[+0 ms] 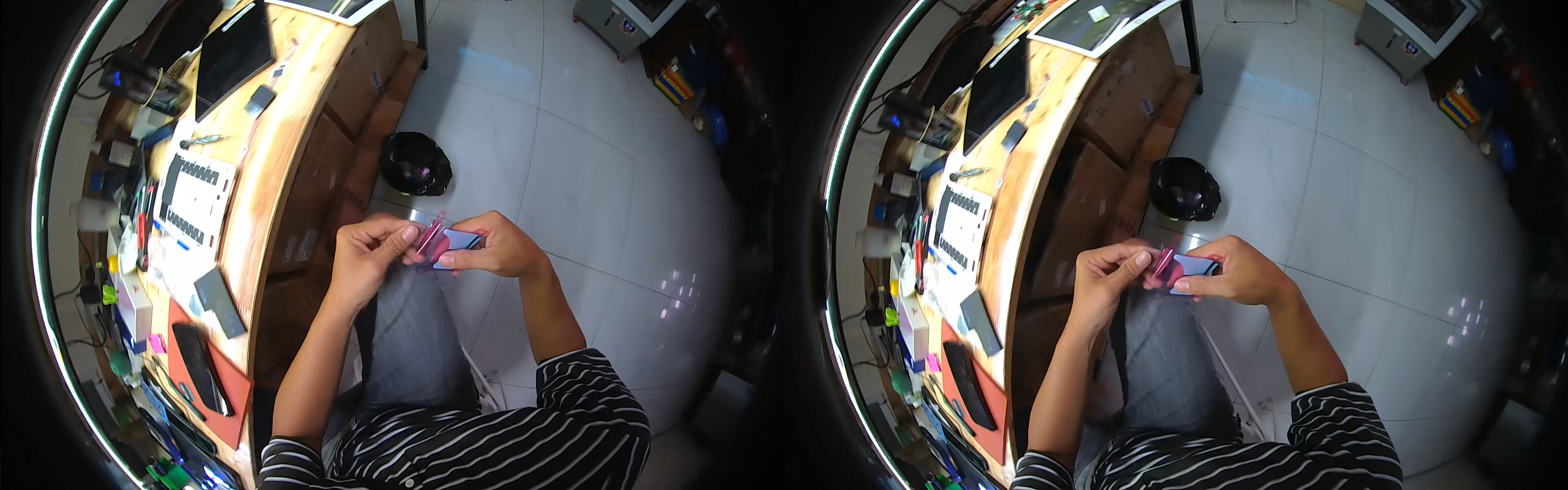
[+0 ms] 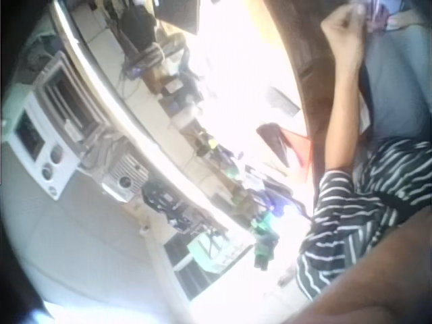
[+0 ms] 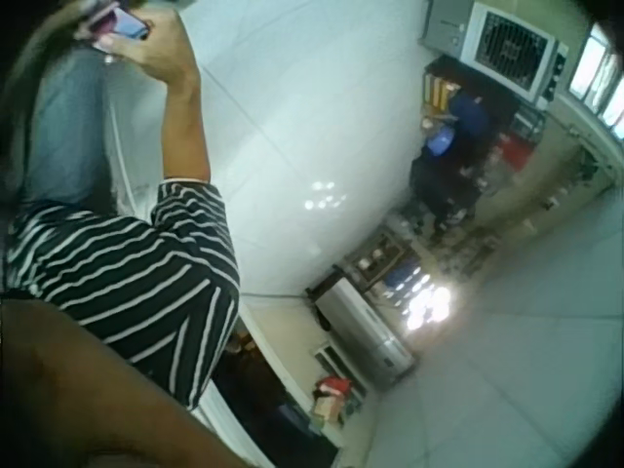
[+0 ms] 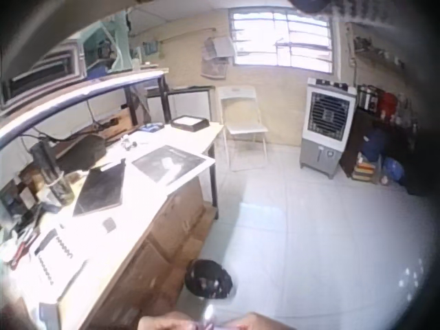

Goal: The person operates a smartphone, then opens its back cover to access the internal components. They handle a pink battery, peel off its protective film, and place it into the phone chassis. Finally, they use a blue marker to write on the battery surface.

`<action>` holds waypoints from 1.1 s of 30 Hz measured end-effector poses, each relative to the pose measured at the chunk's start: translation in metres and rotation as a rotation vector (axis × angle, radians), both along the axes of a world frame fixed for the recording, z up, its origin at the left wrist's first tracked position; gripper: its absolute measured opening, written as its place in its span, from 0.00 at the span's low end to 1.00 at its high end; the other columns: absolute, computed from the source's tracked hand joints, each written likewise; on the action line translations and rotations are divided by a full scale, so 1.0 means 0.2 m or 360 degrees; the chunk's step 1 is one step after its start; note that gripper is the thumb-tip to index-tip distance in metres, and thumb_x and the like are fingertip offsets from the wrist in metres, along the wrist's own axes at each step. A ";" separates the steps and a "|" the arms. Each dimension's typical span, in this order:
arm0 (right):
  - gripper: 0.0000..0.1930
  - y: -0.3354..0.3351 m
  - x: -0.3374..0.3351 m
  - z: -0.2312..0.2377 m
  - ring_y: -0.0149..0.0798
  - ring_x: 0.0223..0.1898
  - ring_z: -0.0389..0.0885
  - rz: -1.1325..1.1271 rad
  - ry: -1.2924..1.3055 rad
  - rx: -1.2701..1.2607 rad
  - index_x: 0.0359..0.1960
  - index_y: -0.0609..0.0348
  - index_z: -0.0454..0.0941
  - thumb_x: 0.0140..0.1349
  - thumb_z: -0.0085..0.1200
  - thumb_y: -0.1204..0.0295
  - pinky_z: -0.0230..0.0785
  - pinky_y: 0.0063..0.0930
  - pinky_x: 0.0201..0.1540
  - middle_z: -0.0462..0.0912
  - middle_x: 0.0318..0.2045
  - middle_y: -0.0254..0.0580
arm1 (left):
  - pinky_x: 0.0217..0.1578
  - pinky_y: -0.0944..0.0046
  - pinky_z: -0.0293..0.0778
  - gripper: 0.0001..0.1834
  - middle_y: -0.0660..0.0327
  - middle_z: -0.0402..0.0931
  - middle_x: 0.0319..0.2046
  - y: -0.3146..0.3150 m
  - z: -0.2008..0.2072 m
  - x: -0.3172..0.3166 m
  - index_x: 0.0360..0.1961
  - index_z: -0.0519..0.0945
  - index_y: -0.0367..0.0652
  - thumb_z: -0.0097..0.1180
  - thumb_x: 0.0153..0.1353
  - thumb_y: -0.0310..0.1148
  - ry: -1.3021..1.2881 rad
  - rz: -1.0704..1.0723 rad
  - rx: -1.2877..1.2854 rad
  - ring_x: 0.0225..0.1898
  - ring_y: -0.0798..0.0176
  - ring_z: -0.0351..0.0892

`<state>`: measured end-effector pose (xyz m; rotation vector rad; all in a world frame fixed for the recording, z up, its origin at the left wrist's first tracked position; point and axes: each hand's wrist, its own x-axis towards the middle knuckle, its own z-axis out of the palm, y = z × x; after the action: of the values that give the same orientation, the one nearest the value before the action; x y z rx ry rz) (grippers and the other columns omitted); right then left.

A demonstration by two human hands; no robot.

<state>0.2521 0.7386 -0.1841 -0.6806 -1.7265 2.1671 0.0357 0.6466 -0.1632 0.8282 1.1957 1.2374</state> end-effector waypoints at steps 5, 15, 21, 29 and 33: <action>0.12 0.16 0.04 -0.39 0.26 0.26 0.81 -0.0666 -0.0204 -0.0255 0.41 0.66 0.81 0.63 0.65 0.69 0.73 0.19 0.28 0.84 0.28 0.37 | 0.20 0.70 0.72 0.09 0.57 0.83 0.25 0.42 -0.23 -0.17 0.41 0.84 0.32 0.60 0.68 0.29 0.0285 0.0418 -0.0448 0.20 0.69 0.80; 0.12 -0.10 0.12 -1.13 0.24 0.11 0.68 -0.1416 -0.0711 -0.0739 0.42 0.65 0.82 0.63 0.64 0.68 0.57 0.21 0.12 0.76 0.16 0.34 | 0.17 0.70 0.68 0.09 0.61 0.82 0.25 0.86 -1.07 -0.47 0.42 0.84 0.37 0.59 0.69 0.32 0.0676 0.0045 -0.0935 0.16 0.72 0.75; 0.13 -0.25 0.14 -1.18 0.24 0.10 0.68 -0.1451 -0.0770 -0.0907 0.46 0.64 0.86 0.64 0.65 0.69 0.56 0.21 0.12 0.76 0.13 0.34 | 0.22 0.70 0.74 0.10 0.61 0.83 0.27 1.01 -1.29 -0.47 0.46 0.83 0.37 0.57 0.70 0.30 0.0784 -0.0069 -0.0941 0.21 0.71 0.80; 0.18 -0.33 0.18 -1.27 0.35 0.33 0.87 -0.1692 -0.0380 -0.0823 0.54 0.67 0.83 0.65 0.62 0.70 0.80 0.23 0.33 0.86 0.38 0.44 | 0.61 0.47 0.70 0.40 0.47 0.71 0.65 1.03 -1.35 -0.38 0.72 0.64 0.39 0.62 0.66 0.50 0.0566 -0.0241 -0.1258 0.63 0.47 0.74; 0.18 -0.28 0.19 -1.26 0.31 0.35 0.85 -0.1335 -0.0572 -0.0296 0.56 0.65 0.82 0.66 0.62 0.69 0.79 0.24 0.33 0.86 0.40 0.40 | 0.59 0.50 0.71 0.40 0.48 0.76 0.60 0.81 -1.11 -0.38 0.70 0.68 0.36 0.62 0.64 0.50 0.0611 -0.0082 -0.1093 0.62 0.47 0.75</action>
<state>0.2897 0.6818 -0.4354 -1.5772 -1.0501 1.6562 -0.0405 0.8094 -0.3851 0.5758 1.7563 0.5556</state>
